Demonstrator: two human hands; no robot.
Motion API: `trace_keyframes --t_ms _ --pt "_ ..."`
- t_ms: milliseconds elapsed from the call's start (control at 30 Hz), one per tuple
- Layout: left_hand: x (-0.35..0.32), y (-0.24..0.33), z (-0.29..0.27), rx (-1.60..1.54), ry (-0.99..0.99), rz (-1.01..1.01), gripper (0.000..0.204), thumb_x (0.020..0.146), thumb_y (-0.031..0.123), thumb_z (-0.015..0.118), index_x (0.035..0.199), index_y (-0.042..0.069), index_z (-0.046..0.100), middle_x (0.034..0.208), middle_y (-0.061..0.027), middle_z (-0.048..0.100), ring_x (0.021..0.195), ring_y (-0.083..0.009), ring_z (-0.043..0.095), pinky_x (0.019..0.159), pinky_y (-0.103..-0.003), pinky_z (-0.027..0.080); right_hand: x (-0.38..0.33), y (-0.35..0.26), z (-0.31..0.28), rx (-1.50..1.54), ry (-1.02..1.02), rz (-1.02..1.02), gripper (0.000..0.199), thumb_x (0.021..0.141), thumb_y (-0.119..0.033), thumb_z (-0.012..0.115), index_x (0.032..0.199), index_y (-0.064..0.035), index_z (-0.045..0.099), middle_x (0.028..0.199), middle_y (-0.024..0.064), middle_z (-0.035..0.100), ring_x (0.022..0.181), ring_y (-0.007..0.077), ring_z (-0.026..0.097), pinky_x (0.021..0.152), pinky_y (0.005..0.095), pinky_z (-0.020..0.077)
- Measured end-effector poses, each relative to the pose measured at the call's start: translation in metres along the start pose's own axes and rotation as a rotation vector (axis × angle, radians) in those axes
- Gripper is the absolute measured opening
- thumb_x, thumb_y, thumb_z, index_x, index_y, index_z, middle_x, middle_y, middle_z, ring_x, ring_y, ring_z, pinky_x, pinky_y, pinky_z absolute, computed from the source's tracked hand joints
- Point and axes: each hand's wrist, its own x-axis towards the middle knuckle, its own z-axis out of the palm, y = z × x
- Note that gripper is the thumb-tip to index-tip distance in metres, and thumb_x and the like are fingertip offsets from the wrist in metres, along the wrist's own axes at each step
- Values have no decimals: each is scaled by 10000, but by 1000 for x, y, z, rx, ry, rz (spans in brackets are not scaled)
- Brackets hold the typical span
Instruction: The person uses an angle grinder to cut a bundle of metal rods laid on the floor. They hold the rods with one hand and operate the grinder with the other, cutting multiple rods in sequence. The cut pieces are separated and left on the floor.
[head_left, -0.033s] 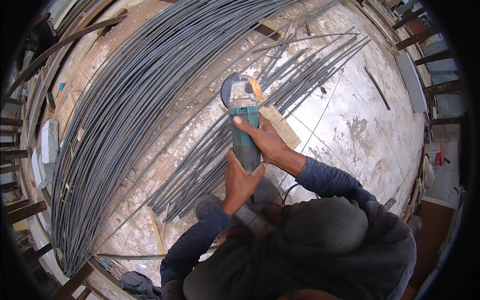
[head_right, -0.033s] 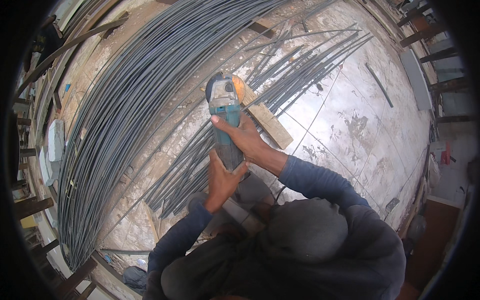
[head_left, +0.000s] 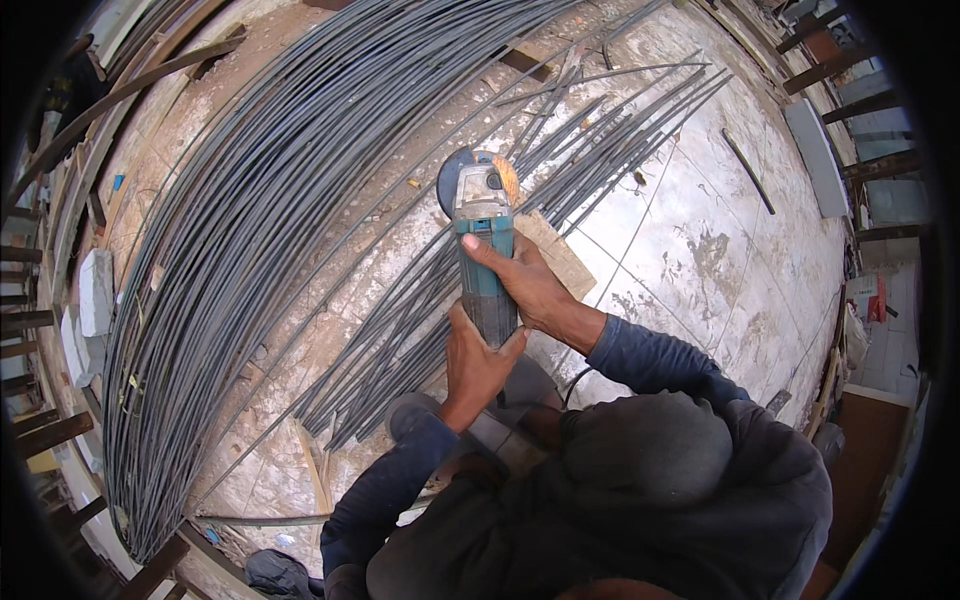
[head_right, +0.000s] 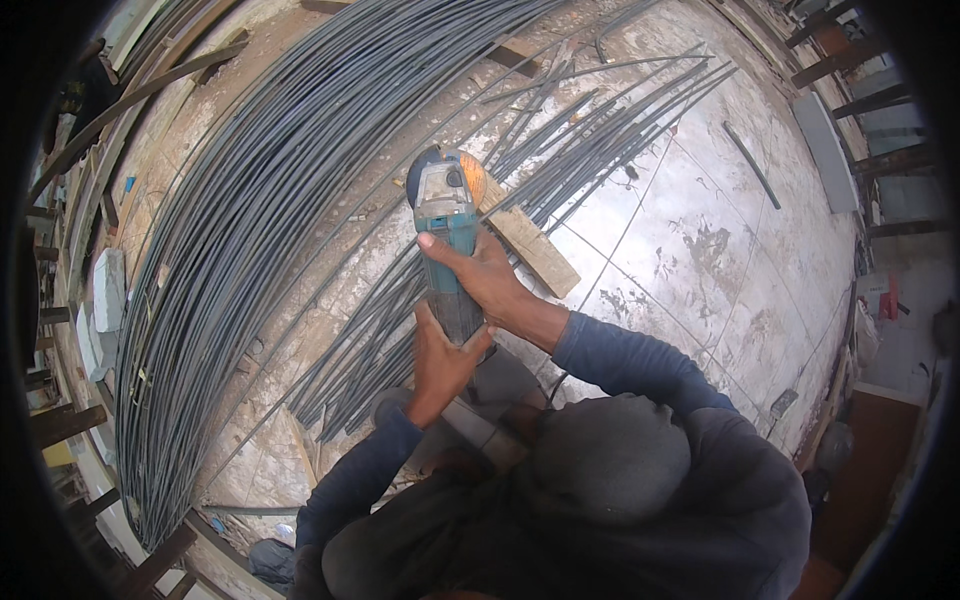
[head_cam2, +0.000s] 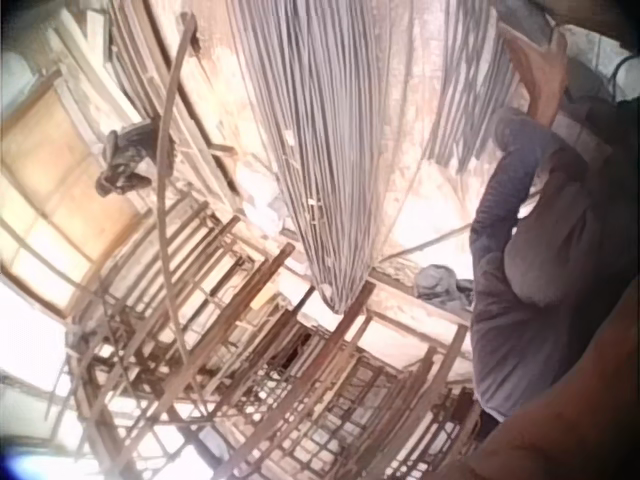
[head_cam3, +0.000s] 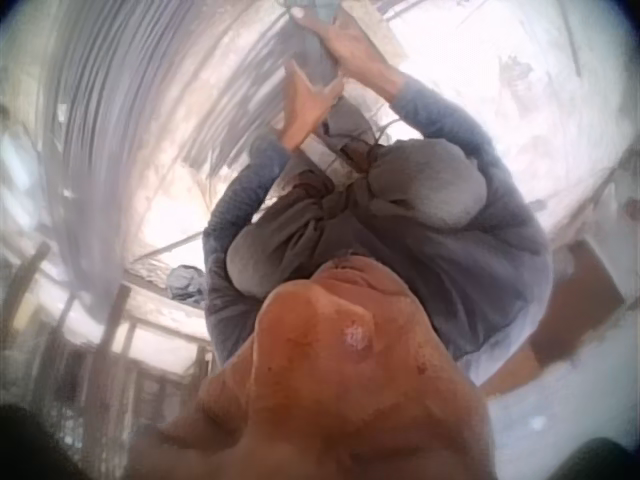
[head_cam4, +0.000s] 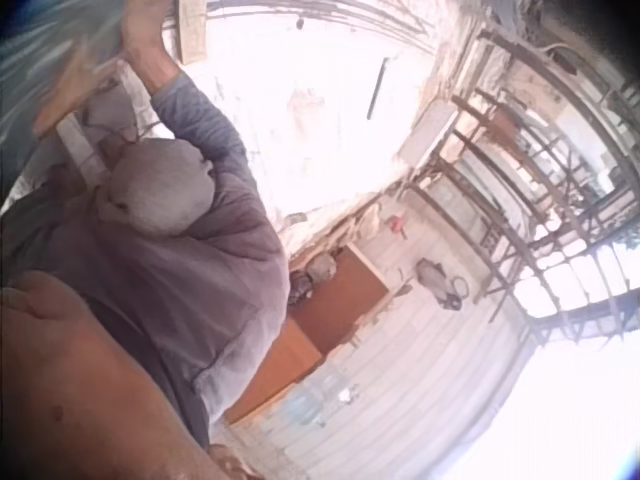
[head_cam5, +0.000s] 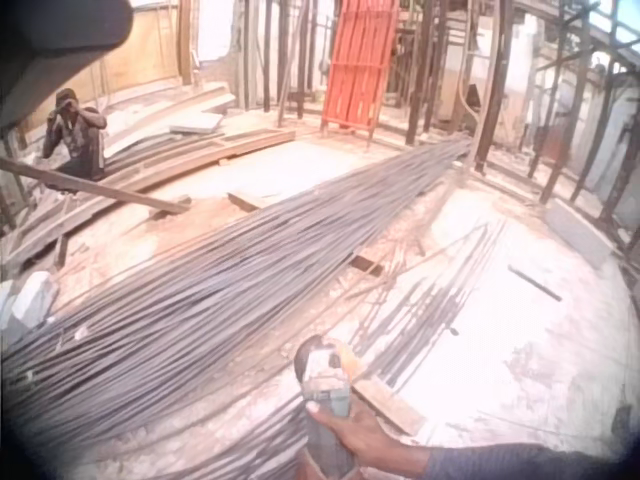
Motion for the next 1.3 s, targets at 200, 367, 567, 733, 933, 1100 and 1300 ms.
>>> trace_keyframes --t_ms 200,367,567,733,933,1100,1300 --pt "-6 -4 -6 -647 -283 -124 720 753 181 832 1268 -37 379 1142 -171 562 1062 -234 604 839 -342 547 0 6 -15 154 -69 5 704 927 -528 645 1292 49 475 1040 124 581 915 173 629 717 312 561" --pt "-7 -10 -14 -605 -423 -173 663 767 79 789 1289 -40 399 1169 -139 559 1050 -198 596 855 -316 539 -2 13 -7 204 -104 43 664 955 -542 599 1204 72 556 977 117 618 870 151 626 721 288 542" --pt "-13 -10 -11 -548 -154 -57 727 743 46 803 1323 -52 376 1176 -141 556 1065 -206 588 919 -333 499 2 28 10 126 5 68 709 940 -652 518 1161 15 611 945 67 630 832 108 610 700 277 534" --pt "-12 -9 -9 -479 -180 -76 752 743 95 828 1319 -61 370 1162 -140 543 1065 -208 570 923 -343 487 11 39 -1 80 37 26 737 931 -694 498 1096 11 631 931 82 631 822 124 604 711 291 511" --pt "-9 -12 -2 -421 -112 -43 769 744 125 834 1311 -67 351 1142 -154 554 1040 -229 581 897 -350 490 16 36 -1 -7 150 2 724 961 -658 475 1213 18 540 1016 134 636 935 211 628 801 353 505" --pt "3 -6 0 -201 -40 10 750 766 154 814 1285 -104 339 1121 -270 595 1056 -362 626 896 -408 494 29 51 8 -432 350 -300 937 922 -635 560 1468 42 210 1216 227 584 1127 354 605 974 432 470" --pt "5 -7 4 222 9 98 863 795 204 796 1348 -158 241 1191 -359 524 1099 -480 585 909 -486 487 15 13 16 -325 305 -337 1248 684 -416 898 1511 23 73 1314 266 505 1216 337 550 1012 406 457"
